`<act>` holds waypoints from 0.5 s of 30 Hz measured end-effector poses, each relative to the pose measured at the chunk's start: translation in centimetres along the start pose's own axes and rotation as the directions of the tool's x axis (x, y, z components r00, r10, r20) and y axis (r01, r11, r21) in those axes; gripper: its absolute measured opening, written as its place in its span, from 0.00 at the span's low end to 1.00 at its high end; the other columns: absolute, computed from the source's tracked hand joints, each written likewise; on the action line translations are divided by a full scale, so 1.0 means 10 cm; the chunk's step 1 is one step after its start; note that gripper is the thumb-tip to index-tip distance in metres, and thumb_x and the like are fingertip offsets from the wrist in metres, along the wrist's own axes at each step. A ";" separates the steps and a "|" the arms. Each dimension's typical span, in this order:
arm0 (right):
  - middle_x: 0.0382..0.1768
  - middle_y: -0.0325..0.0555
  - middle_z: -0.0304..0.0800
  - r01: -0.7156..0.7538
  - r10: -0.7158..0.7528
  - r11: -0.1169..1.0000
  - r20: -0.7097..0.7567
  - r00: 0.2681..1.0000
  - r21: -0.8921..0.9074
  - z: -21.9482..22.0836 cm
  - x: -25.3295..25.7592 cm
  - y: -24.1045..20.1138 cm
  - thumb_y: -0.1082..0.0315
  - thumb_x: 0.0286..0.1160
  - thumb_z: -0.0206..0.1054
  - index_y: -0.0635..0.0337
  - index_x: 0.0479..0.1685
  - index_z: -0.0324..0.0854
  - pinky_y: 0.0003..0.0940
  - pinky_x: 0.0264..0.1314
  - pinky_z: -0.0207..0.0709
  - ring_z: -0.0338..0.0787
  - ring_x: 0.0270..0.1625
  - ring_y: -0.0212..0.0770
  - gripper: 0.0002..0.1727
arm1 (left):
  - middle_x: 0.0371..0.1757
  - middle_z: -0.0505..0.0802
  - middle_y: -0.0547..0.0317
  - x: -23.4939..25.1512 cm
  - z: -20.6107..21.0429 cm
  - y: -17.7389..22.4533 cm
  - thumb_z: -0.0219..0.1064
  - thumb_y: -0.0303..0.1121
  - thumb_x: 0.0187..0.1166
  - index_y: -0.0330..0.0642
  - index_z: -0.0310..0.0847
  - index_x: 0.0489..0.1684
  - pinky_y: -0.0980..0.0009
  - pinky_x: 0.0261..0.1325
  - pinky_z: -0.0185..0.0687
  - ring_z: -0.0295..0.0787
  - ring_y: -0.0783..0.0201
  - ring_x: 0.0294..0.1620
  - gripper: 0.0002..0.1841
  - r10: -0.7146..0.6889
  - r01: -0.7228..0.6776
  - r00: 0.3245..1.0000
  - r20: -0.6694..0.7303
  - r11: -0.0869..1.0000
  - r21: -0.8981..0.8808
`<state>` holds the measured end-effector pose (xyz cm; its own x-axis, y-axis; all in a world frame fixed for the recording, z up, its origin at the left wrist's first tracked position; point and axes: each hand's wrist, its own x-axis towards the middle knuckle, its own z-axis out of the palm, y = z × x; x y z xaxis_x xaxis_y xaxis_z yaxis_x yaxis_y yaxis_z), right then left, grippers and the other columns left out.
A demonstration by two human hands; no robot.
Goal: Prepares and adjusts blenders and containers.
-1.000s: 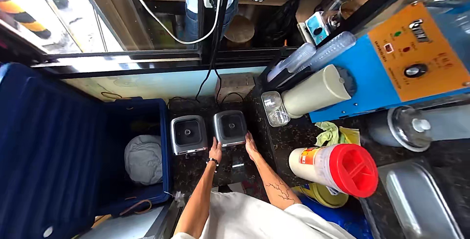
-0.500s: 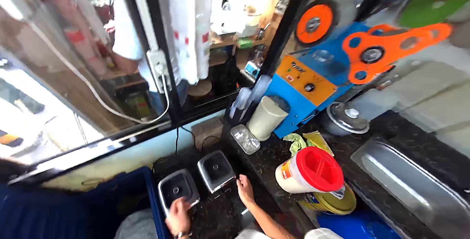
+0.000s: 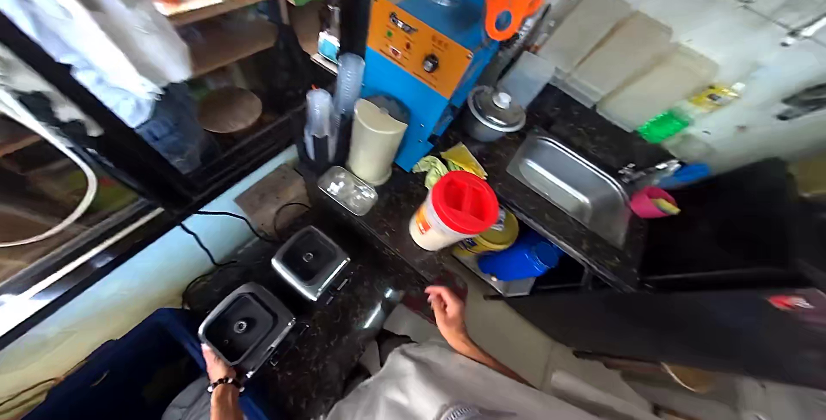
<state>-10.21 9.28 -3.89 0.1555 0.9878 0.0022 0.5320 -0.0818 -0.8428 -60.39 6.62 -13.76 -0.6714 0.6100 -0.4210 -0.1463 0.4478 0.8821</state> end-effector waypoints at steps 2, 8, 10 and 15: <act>0.60 0.66 0.85 -0.052 0.080 0.995 -0.376 0.923 0.083 -0.27 0.32 -0.24 0.68 0.88 0.49 0.80 0.72 0.68 0.39 0.62 0.83 0.88 0.57 0.46 0.24 | 0.92 0.59 0.37 0.04 -0.07 0.02 0.26 0.48 0.96 0.34 0.43 0.94 0.53 0.93 0.51 0.53 0.50 0.93 0.33 0.011 -0.020 0.994 0.110 0.996 0.086; 0.85 0.56 0.63 -0.544 0.634 0.718 -0.086 0.768 0.434 -1.31 1.68 -0.96 0.40 0.82 0.60 0.47 0.92 0.50 0.64 0.64 0.80 0.75 0.78 0.61 0.43 | 0.76 0.79 0.26 -0.44 -0.16 0.77 0.54 0.33 0.88 0.26 0.67 0.81 0.50 0.84 0.64 0.73 0.38 0.81 0.26 0.045 0.114 0.896 -0.442 0.938 0.327; 0.82 0.57 0.68 -0.674 0.685 0.647 0.116 0.719 0.356 -1.40 1.93 -0.97 0.45 0.83 0.60 0.49 0.89 0.54 0.60 0.64 0.84 0.81 0.74 0.60 0.38 | 0.67 0.84 0.27 -0.71 0.02 0.85 0.53 0.31 0.86 0.24 0.72 0.75 0.53 0.78 0.70 0.80 0.40 0.72 0.23 0.192 -0.007 0.860 -0.473 0.931 0.365; 0.71 0.62 0.77 -0.731 0.725 0.649 0.120 0.678 0.212 -1.41 2.13 -0.87 0.58 0.85 0.54 0.57 0.83 0.59 0.48 0.55 0.88 0.89 0.60 0.55 0.29 | 0.57 0.90 0.38 -1.35 0.99 0.41 0.50 0.33 0.88 0.27 0.75 0.70 0.55 0.60 0.86 0.90 0.53 0.54 0.21 0.136 -0.149 0.964 0.229 0.988 0.038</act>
<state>0.23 29.15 11.12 0.3914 0.6265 -0.6740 0.0553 -0.7471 -0.6624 -44.74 6.65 -6.55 -0.5009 0.7985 -0.3340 -0.0171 0.3766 0.9262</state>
